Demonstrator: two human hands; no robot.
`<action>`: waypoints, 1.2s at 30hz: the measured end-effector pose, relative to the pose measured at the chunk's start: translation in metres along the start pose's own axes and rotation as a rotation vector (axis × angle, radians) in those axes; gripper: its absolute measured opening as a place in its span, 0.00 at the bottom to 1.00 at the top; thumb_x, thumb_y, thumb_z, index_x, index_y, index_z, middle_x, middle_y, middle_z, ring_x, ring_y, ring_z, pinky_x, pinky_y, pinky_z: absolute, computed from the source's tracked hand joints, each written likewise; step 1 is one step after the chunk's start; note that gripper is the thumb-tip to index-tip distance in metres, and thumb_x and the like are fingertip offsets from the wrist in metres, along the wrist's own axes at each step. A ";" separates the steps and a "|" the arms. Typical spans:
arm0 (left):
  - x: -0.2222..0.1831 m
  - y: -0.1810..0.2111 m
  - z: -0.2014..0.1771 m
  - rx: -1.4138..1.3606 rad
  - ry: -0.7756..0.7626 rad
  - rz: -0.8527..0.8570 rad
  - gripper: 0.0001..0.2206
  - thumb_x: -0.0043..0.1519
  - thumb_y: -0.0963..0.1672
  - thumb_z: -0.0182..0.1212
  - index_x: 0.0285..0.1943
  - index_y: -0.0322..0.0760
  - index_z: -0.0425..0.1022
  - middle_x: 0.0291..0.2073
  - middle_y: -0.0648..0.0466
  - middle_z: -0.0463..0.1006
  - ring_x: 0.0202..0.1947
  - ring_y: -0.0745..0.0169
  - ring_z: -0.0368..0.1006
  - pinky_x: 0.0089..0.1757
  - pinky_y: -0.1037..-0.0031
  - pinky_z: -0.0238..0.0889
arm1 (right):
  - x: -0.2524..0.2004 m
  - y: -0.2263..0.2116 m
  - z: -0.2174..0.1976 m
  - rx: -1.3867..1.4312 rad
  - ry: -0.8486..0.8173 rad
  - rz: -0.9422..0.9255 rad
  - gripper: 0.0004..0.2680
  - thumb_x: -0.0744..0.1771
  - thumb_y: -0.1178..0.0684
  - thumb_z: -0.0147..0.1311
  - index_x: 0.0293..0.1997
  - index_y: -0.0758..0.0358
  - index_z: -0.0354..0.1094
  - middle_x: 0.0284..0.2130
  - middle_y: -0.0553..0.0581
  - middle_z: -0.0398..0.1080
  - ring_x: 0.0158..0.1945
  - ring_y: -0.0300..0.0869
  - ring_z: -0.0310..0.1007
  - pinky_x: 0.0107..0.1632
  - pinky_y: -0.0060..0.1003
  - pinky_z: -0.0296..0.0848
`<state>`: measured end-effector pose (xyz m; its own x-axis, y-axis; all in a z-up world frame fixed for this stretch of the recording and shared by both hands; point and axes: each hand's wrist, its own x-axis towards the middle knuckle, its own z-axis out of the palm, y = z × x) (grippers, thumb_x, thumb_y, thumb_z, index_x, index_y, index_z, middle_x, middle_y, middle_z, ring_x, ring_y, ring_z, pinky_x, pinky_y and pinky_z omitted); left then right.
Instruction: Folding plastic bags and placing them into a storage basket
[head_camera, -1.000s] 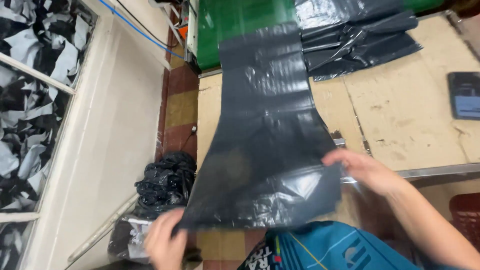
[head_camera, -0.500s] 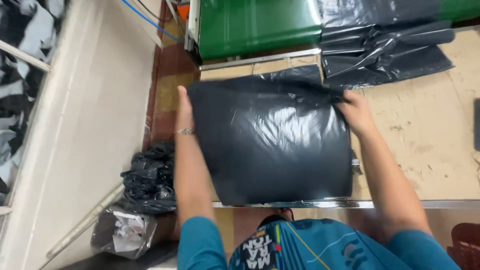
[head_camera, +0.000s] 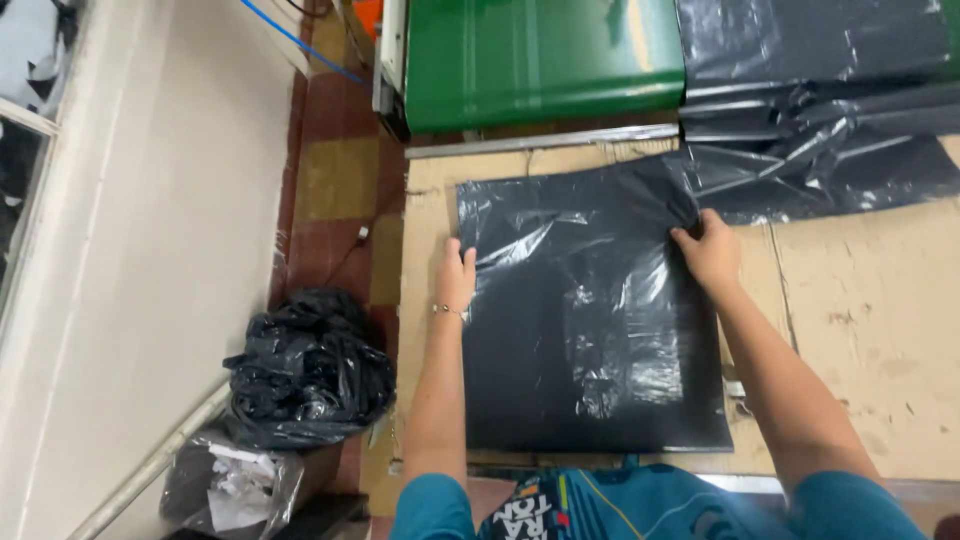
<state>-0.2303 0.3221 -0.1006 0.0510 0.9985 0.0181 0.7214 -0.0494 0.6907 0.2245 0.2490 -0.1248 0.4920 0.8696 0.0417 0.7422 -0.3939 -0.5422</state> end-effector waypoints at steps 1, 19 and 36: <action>0.007 -0.012 0.011 -0.003 0.008 0.002 0.19 0.70 0.50 0.52 0.63 0.33 0.65 0.55 0.35 0.77 0.53 0.32 0.75 0.52 0.48 0.70 | 0.001 -0.020 -0.006 0.001 0.004 -0.008 0.14 0.65 0.40 0.67 0.47 0.57 0.73 0.34 0.65 0.77 0.43 0.62 0.78 0.41 0.53 0.72; -0.065 0.032 0.087 -1.776 -0.735 -0.539 0.32 0.63 0.68 0.41 0.57 0.50 0.70 0.63 0.45 0.74 0.62 0.38 0.71 0.44 0.51 0.79 | -0.009 -0.090 -0.023 -0.369 0.072 -0.793 0.13 0.59 0.44 0.65 0.43 0.47 0.74 0.41 0.45 0.72 0.52 0.43 0.70 0.57 0.43 0.63; -0.224 -0.034 -0.039 -0.077 0.210 0.489 0.25 0.53 0.55 0.76 0.52 0.43 0.72 0.58 0.49 0.71 0.63 0.48 0.66 0.59 0.58 0.58 | -0.313 0.011 -0.060 -0.265 0.098 -0.860 0.13 0.64 0.53 0.56 0.54 0.45 0.76 0.51 0.50 0.77 0.63 0.46 0.72 0.63 0.48 0.64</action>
<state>-0.2934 0.1006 -0.0999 0.2236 0.8427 0.4898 0.5952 -0.5160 0.6161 0.1057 -0.0454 -0.0939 -0.2535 0.8710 0.4209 0.9460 0.3142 -0.0803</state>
